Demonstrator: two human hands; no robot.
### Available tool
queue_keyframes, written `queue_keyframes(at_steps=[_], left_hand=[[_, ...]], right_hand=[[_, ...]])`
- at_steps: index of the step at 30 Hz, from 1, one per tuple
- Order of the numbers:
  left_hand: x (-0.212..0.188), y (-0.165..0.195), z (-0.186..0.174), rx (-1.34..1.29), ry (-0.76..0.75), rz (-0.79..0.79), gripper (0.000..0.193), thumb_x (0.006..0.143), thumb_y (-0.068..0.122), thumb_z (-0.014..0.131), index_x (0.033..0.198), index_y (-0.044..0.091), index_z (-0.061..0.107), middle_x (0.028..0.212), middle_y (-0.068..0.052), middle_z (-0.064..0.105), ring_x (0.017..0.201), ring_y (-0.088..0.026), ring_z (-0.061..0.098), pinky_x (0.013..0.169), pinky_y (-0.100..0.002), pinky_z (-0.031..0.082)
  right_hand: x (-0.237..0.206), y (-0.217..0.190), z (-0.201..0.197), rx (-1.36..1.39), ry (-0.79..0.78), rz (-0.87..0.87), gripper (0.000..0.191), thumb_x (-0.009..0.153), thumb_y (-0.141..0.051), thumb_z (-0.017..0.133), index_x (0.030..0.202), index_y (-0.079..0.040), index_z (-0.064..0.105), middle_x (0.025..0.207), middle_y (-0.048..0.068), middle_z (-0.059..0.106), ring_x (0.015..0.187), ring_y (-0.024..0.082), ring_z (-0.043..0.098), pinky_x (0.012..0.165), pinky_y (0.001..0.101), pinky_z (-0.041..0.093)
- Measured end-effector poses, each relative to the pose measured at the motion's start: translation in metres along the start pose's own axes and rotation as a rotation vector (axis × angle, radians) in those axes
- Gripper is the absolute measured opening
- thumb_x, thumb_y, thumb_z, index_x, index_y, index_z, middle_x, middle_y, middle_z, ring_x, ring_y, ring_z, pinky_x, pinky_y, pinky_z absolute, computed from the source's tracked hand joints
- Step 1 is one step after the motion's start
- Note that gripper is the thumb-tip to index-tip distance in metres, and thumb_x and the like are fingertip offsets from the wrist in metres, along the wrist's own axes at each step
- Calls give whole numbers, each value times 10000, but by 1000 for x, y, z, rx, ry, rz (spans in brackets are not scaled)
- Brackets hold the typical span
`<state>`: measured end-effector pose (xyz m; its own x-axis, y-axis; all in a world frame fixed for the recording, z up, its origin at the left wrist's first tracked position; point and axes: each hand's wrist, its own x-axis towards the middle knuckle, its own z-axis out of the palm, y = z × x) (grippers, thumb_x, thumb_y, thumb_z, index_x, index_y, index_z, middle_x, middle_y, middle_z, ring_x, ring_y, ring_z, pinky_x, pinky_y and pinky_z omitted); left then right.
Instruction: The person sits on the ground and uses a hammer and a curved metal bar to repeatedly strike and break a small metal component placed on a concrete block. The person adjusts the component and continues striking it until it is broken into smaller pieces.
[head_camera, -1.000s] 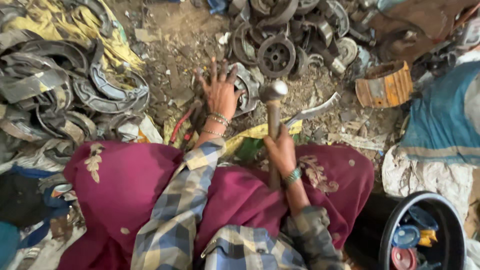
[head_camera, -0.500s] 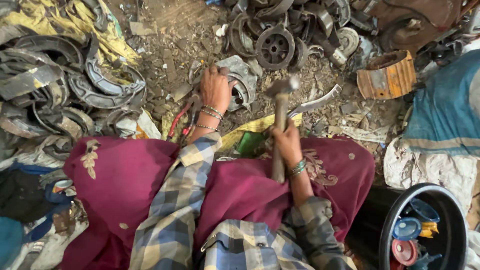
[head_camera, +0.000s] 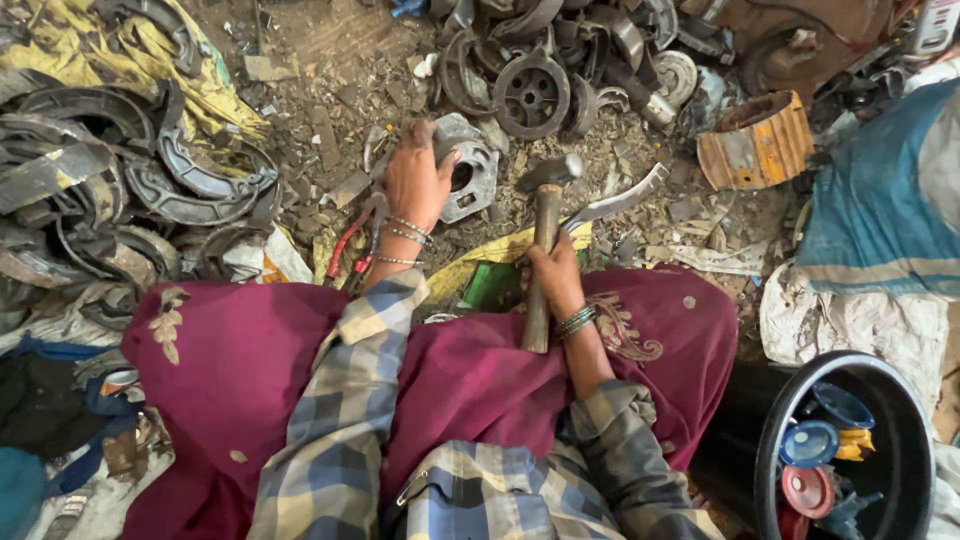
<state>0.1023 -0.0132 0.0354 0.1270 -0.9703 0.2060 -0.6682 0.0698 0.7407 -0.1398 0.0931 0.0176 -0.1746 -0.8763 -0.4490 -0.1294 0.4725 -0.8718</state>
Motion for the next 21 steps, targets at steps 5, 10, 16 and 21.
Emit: queue_keyframes(at_steps=[5, 10, 16, 21], left_hand=[[-15, 15, -1, -51, 89, 111, 496, 824, 181, 847, 1237, 68, 596, 1132, -235, 637, 1041, -431, 638, 888, -495, 524], [-35, 20, 34, 229, -151, 105, 736, 789, 133, 853, 1450, 43, 542, 1273, -274, 603, 1184, -436, 583, 977, -489, 492], [-45, 19, 40, 261, -244, 141, 775, 657, 279, 918, 1336, 96, 591, 1222, -220, 620, 1241, -459, 519, 1004, -538, 429], [-45, 18, 35, 371, -362, 142, 632, 716, 279, 874, 1274, 101, 636, 1190, -166, 642, 1173, -369, 570, 943, -510, 452]], right_hand=[[-3, -1, 3, -134, 28, -95, 452, 889, -90, 631, 1295, -15, 447, 730, 62, 623, 508, 150, 599, 418, 306, 521], [-9, -12, 5, -163, 21, -64, 455, 887, -95, 633, 1288, 3, 441, 725, 71, 635, 501, 160, 609, 410, 315, 526], [-12, -17, 7, -143, 30, -49, 412, 889, -98, 638, 1248, -10, 454, 714, 67, 626, 492, 156, 601, 398, 313, 517], [-11, -16, 8, -138, 30, -52, 366, 896, -92, 637, 1201, 1, 458, 710, 73, 618, 484, 158, 599, 392, 316, 518]])
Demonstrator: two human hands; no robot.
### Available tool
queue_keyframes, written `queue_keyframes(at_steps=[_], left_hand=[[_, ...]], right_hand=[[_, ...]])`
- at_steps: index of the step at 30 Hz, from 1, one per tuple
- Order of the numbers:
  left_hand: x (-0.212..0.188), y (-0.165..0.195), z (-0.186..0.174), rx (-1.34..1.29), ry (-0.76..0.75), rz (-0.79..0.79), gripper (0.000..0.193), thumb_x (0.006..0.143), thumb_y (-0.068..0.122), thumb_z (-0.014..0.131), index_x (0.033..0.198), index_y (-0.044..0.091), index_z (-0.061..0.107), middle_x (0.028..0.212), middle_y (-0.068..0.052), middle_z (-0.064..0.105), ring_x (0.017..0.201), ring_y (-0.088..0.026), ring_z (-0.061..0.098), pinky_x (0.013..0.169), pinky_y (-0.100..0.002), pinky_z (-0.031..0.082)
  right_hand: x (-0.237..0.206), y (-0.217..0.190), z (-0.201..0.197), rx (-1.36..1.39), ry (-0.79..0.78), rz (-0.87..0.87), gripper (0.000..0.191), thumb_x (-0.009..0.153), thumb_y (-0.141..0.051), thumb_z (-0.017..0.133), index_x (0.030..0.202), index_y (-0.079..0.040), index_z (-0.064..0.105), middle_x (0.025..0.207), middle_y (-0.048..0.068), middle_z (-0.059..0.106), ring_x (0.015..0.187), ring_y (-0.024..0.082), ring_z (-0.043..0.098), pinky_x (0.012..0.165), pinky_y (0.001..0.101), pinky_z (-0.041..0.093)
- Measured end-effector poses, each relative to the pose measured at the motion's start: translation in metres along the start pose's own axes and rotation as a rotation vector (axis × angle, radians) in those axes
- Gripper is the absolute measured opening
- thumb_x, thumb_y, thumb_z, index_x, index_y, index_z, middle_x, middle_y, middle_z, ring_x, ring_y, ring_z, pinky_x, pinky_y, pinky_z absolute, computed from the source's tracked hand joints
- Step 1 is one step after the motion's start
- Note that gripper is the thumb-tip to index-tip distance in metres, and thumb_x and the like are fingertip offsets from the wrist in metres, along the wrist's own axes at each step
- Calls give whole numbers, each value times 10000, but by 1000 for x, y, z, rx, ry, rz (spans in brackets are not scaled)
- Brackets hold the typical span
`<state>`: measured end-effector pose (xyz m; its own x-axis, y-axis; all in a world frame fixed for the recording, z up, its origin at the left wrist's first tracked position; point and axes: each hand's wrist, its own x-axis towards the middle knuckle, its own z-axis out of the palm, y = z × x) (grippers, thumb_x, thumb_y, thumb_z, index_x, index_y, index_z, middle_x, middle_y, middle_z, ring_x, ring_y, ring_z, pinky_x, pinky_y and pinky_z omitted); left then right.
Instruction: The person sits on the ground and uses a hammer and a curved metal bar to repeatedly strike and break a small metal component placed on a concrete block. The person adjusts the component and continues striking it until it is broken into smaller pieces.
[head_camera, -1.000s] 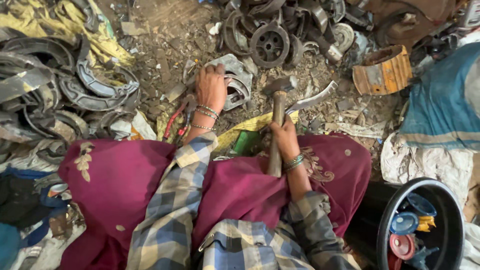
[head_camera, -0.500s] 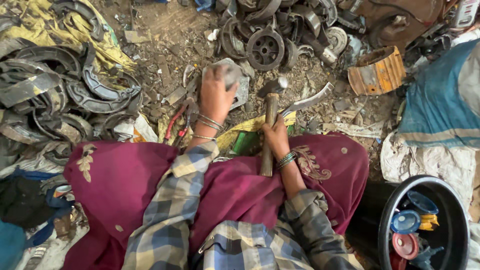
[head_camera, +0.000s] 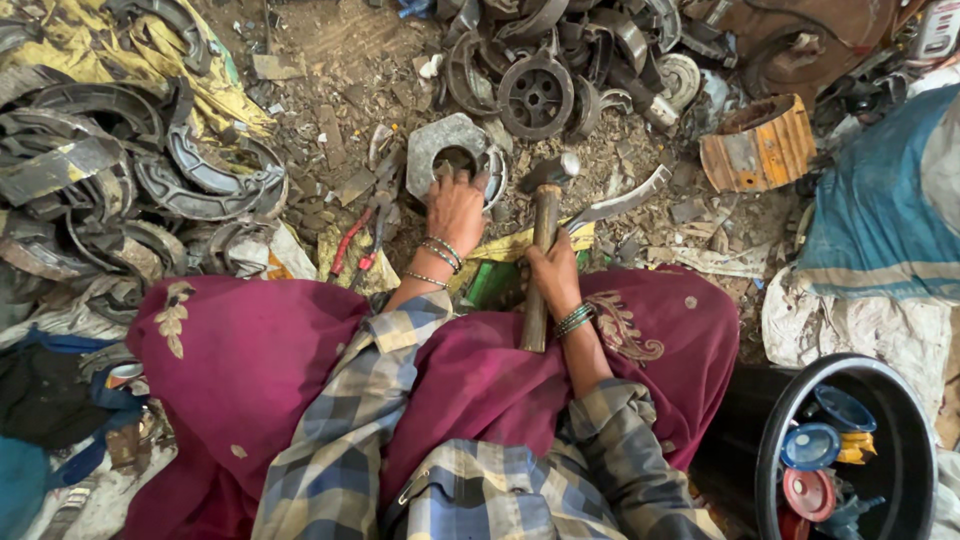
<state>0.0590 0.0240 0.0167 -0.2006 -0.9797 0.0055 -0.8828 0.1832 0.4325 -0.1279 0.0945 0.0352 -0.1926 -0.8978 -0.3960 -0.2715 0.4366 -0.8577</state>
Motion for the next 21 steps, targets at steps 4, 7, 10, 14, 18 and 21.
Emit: queue_keyframes(at_steps=[4, 7, 10, 14, 18, 21], left_hand=[[-3, 2, 3, 62, 73, 9, 460, 779, 243, 832, 1181, 94, 664, 1172, -134, 654, 1167, -332, 589, 953, -476, 456], [-6, 5, 5, 39, 123, -33, 500, 762, 276, 837, 1180, 67, 656, 1155, -137, 655, 1128, -319, 597, 937, -471, 450], [-9, 3, 6, 6, 186, -31, 583, 738, 309, 848, 1220, 49, 649, 1133, -153, 659, 1082, -321, 595, 903, -486, 445], [-16, -8, 10, -24, 151, -5, 617, 737, 283, 849, 1269, 38, 655, 1140, -164, 656, 1074, -333, 582, 906, -473, 472], [-19, -17, 18, -28, 204, 47, 431, 774, 208, 835, 1158, 49, 719, 1138, -176, 647, 1071, -339, 572, 909, -452, 496], [-16, -21, 25, -45, 204, 48, 365, 764, 199, 813, 1087, 44, 744, 1096, -174, 640, 1066, -358, 565, 900, -468, 486]], right_hand=[[0, 0, 1, 9, -2, 1, 371, 891, -89, 632, 1205, -8, 452, 711, 62, 612, 485, 156, 597, 390, 316, 517], [1, 3, 2, -7, 5, -5, 376, 886, -89, 631, 1207, -15, 450, 707, 63, 625, 487, 156, 605, 394, 315, 523], [3, 8, 3, 2, 6, 13, 363, 891, -91, 639, 1191, -4, 454, 710, 70, 625, 494, 154, 606, 399, 317, 524], [8, 14, 2, 60, -8, 18, 410, 896, -101, 675, 1214, 20, 446, 720, 66, 621, 499, 152, 600, 405, 314, 518], [4, 8, 1, 108, -28, -8, 551, 872, -90, 646, 1352, 14, 397, 733, 53, 650, 526, 139, 623, 414, 298, 536], [-14, -12, 0, 89, -28, -42, 631, 862, -62, 680, 1411, 39, 387, 737, 119, 617, 505, 170, 588, 403, 314, 503]])
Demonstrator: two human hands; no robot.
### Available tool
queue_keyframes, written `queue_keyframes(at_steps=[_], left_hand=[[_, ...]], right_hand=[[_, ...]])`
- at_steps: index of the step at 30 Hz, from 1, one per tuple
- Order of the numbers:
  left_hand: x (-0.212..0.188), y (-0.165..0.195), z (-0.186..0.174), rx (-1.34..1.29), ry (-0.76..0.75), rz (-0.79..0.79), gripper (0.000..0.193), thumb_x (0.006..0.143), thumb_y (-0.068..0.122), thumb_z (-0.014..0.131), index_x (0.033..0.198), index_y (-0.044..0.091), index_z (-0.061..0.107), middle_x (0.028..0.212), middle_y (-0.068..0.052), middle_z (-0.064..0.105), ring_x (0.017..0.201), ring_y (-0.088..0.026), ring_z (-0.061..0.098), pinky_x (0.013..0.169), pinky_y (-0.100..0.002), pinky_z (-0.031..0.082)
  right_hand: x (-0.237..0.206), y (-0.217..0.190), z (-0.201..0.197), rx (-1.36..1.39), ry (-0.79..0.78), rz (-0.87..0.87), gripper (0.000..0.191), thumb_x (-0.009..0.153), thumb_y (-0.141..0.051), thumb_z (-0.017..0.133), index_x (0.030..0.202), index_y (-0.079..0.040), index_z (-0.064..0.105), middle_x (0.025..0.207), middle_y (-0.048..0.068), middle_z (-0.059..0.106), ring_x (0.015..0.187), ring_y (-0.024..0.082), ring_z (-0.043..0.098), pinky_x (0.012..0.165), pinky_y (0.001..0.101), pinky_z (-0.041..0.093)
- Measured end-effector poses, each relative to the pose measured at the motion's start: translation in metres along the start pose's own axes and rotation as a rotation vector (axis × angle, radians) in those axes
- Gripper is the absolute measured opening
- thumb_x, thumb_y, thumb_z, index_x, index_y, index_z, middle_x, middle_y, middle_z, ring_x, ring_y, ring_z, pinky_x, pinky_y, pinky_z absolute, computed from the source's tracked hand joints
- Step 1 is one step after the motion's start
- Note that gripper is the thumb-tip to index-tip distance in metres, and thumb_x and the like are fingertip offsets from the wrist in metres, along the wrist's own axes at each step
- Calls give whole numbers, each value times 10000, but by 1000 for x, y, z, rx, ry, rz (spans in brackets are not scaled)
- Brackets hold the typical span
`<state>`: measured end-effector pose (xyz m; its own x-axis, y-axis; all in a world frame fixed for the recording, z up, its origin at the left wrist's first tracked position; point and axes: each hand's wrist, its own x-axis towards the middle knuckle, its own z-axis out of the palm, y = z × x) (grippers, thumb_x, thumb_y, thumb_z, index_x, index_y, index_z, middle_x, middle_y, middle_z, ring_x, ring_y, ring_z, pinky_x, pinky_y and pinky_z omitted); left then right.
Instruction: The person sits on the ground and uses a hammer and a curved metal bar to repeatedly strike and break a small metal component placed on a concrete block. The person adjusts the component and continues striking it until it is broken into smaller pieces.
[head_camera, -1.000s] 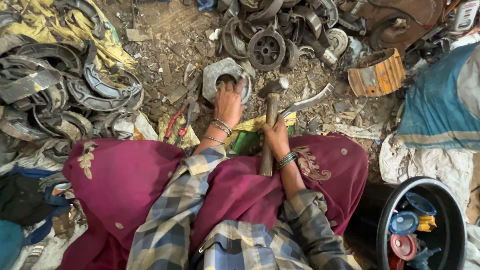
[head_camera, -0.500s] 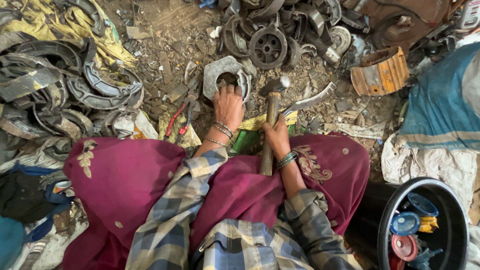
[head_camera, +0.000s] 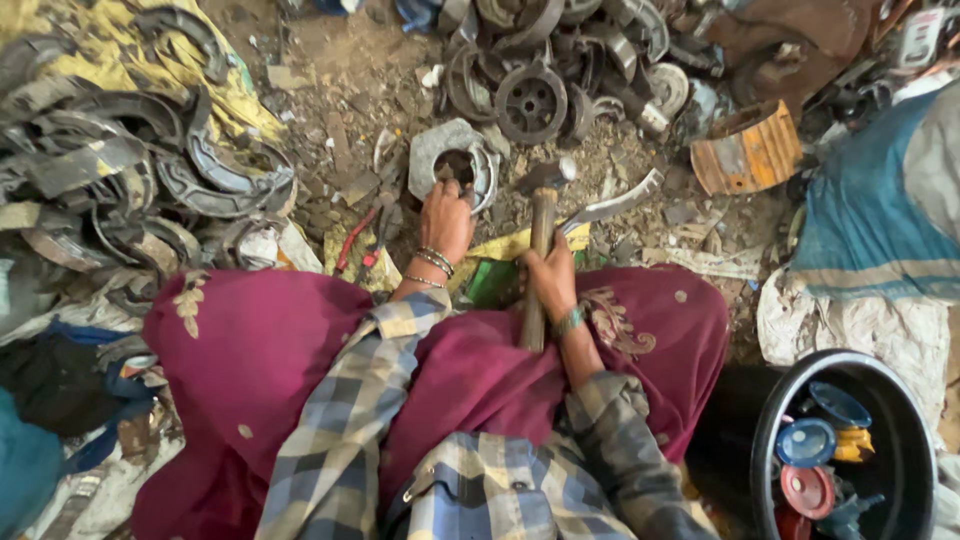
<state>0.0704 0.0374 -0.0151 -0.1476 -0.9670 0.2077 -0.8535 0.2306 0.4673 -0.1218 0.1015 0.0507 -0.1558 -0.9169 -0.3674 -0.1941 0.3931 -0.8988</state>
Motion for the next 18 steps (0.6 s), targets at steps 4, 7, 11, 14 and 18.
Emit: queue_keyframes(at_steps=[4, 7, 11, 14, 18], left_hand=[[3, -4, 7, 27, 8, 24, 259, 766, 219, 778, 981, 78, 755, 1063, -157, 636, 1082, -353, 563, 945, -481, 469], [5, -5, 9, 5, 107, 93, 361, 752, 222, 770, 1073, 56, 758, 1032, -163, 633, 1039, -355, 563, 919, -485, 456], [6, -4, 12, 15, 49, 48, 243, 728, 198, 767, 944, 89, 769, 1022, -140, 656, 1059, -333, 583, 915, -468, 451], [6, -4, 18, 22, 28, 35, 231, 726, 206, 775, 926, 90, 777, 997, -139, 665, 1040, -329, 592, 899, -480, 438], [10, -3, 23, 99, -7, 2, 89, 741, 199, 764, 801, 134, 774, 1032, -118, 675, 1086, -302, 601, 966, -460, 428]], right_hand=[[-42, -53, -5, -38, 65, -234, 495, 893, -80, 677, 1315, 6, 435, 913, 131, 673, 579, 154, 654, 455, 306, 595], [-74, -101, -22, -56, 124, -728, 333, 1001, -60, 652, 1261, -30, 447, 1007, 140, 672, 686, 184, 701, 567, 337, 657], [-90, -132, -39, 215, 176, -837, 418, 1045, -35, 639, 1353, -55, 356, 959, 112, 652, 689, 177, 654, 600, 336, 601], [-66, -109, -26, -147, 268, -765, 412, 1008, -75, 650, 1330, -22, 398, 957, 145, 641, 711, 197, 647, 621, 355, 593], [-13, -44, 19, -625, 47, -305, 451, 930, -190, 688, 1248, 31, 456, 852, 182, 657, 678, 235, 635, 583, 412, 548]])
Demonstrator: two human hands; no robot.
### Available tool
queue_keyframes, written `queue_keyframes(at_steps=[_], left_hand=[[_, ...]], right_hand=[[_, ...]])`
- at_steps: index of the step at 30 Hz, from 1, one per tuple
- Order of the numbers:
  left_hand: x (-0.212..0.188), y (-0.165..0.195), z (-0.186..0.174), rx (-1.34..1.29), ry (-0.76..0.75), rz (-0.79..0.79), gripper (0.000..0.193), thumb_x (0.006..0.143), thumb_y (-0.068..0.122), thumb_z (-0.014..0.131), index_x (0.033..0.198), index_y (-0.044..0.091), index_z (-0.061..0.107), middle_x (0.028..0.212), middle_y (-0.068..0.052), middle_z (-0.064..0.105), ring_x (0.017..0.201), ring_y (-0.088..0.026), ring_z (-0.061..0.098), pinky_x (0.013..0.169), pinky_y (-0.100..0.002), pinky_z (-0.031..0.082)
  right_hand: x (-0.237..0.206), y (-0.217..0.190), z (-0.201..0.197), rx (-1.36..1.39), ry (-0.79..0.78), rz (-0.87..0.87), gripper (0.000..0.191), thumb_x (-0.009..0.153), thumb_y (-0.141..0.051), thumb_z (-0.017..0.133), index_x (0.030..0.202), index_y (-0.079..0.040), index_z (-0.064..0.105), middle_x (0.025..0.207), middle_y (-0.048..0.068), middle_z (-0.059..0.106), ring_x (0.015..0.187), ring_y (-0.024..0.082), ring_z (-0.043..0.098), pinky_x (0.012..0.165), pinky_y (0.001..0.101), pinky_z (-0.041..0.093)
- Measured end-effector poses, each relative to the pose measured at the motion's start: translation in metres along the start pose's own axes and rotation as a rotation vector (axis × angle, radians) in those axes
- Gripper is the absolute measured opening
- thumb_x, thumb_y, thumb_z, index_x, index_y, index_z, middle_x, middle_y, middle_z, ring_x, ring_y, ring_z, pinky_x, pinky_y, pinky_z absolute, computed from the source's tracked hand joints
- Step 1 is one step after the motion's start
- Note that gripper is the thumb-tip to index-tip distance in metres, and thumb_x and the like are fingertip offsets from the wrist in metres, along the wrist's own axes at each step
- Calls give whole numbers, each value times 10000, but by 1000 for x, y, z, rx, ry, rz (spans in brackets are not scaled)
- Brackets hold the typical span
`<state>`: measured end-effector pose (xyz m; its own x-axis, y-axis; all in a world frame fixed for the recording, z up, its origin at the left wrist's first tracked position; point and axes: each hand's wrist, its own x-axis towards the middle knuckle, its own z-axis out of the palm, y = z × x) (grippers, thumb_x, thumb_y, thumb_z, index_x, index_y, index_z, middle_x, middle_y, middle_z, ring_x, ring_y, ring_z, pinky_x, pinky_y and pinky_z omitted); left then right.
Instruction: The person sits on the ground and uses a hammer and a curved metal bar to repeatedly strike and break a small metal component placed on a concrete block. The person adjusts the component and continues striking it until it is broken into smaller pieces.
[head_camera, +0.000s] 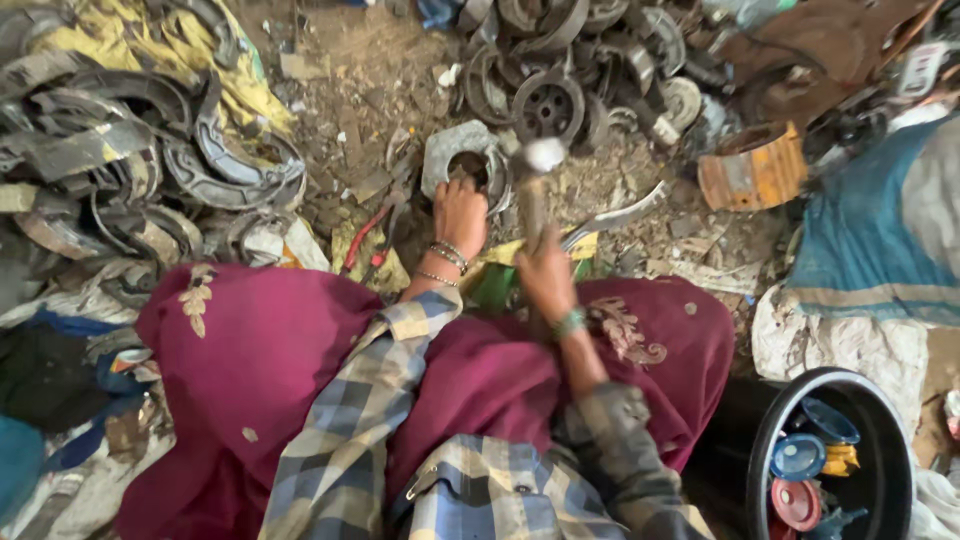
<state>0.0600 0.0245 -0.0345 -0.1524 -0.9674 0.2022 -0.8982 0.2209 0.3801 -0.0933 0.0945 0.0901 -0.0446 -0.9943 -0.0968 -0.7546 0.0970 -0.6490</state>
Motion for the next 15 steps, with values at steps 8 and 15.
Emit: queue_keyframes(at_steps=[8, 15], left_hand=[[4, 10, -15, -34, 24, -12, 174, 691, 236, 788, 828, 128, 786, 974, -120, 670, 1037, -309, 601, 921, -494, 405], [0, 13, -30, -43, 18, -22, 123, 695, 180, 779, 813, 147, 789, 970, -108, 673, 1057, -304, 602, 916, -480, 405]], right_hand=[[-36, -10, -65, 524, 114, 99, 522, 913, -48, 663, 1361, 31, 408, 901, 116, 665, 574, 159, 655, 455, 304, 602], [-24, -43, -109, 826, 593, -609, 415, 1030, 31, 657, 1364, -30, 417, 991, 137, 668, 673, 168, 673, 556, 282, 571]])
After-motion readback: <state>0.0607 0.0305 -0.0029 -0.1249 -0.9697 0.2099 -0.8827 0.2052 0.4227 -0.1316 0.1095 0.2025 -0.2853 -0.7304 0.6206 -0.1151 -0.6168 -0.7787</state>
